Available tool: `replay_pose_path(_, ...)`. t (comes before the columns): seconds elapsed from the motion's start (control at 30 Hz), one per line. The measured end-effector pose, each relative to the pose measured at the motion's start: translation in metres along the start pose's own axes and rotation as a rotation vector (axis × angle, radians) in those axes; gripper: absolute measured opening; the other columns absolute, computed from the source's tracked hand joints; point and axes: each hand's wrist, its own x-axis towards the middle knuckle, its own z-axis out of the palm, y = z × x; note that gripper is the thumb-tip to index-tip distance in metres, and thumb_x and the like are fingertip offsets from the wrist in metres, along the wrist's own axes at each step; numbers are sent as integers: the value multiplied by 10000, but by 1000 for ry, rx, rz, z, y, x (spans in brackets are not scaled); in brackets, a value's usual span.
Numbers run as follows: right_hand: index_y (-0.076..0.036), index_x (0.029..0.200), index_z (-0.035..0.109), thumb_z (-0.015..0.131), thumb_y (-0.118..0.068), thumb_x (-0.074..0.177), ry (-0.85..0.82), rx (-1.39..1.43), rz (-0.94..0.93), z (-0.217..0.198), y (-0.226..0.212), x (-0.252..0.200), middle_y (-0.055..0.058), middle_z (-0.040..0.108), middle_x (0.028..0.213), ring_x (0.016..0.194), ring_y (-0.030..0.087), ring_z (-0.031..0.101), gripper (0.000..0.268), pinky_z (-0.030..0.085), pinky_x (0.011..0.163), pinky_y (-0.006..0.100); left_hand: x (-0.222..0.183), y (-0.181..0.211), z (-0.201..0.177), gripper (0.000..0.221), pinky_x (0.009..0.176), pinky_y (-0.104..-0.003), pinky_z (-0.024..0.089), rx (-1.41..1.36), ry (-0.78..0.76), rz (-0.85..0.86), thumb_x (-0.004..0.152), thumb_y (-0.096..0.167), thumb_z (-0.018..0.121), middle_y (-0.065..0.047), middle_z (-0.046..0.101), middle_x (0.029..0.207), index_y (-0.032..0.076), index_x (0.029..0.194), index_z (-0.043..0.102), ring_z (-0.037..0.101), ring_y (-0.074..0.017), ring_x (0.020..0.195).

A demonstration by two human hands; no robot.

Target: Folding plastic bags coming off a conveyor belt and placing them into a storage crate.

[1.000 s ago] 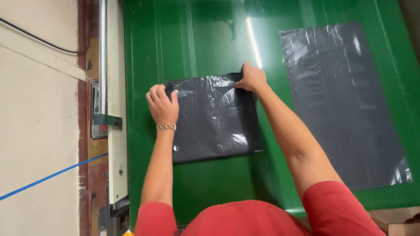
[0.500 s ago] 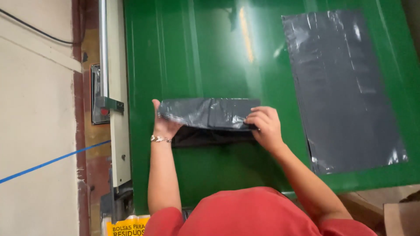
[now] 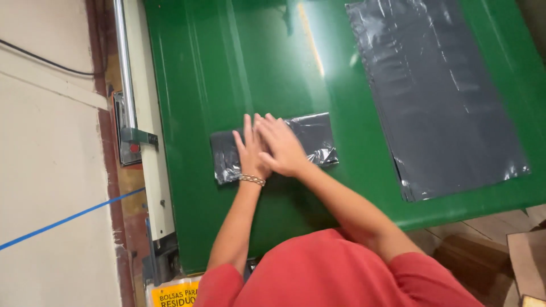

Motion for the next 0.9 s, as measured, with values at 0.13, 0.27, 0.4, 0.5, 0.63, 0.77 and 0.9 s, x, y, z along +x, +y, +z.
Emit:
replay_pose_path(0.13,49,1482,417,504,-660,906,-180,-306,176,18,20,-18,289,432,1505,1455,418,338,918,203,1224,502,-13,-21,-9,803,1159,-687,190,-72,-333,-26,898,520,521,-111,208,1662,84,1542,322,112,-339,1543)
replay_pose_path(0.27,72,1486,406,662,-557,860,-236,-429,392,-34,38,-37,287,409,1527,1471,422,301,924,174,1235,504,-42,-68,-29,1047,1172,-681,199,-120,-373,-16,838,753,489,-158,147,1670,39,1562,238,105,-351,1546)
replay_pose_path(0.4,76,1500,376,565,-547,933,-211,-523,437,-43,41,-44,282,376,1551,1491,410,261,864,150,1248,492,-72,-106,-13,1014,1142,-603,353,-112,-194,199,776,733,585,-122,283,1635,73,1512,358,246,-306,1520)
replay_pose_path(0.5,64,1453,441,659,-334,867,-123,-346,81,2,1,-50,290,423,1505,1432,449,356,741,227,1222,518,-81,-113,14,412,707,-384,507,49,267,626,1013,506,399,-32,607,1109,193,1106,651,620,-265,1094)
replay_pose_path(0.63,-16,1379,505,713,-255,733,-221,-125,-31,45,-53,-90,214,522,1428,1377,389,460,719,336,1170,533,-70,-73,-14,159,570,-359,471,-29,-75,782,858,361,557,53,550,789,232,768,538,591,-186,724)
replay_pose_path(0.77,-120,1199,683,679,-106,843,-94,285,172,16,-68,-146,62,681,1286,1233,241,625,356,431,1139,457,-51,-21,-33,340,738,-358,558,-664,-658,478,893,538,601,63,724,792,238,758,684,710,-169,857)
replay_pose_path(0.9,-87,879,662,557,-96,933,8,568,589,32,-10,-185,70,653,799,802,233,649,119,530,784,476,-21,-40,37,708,841,-309,565,-1303,-1206,-266,1033,420,122,-208,738,1087,-7,1014,687,731,-265,1019)
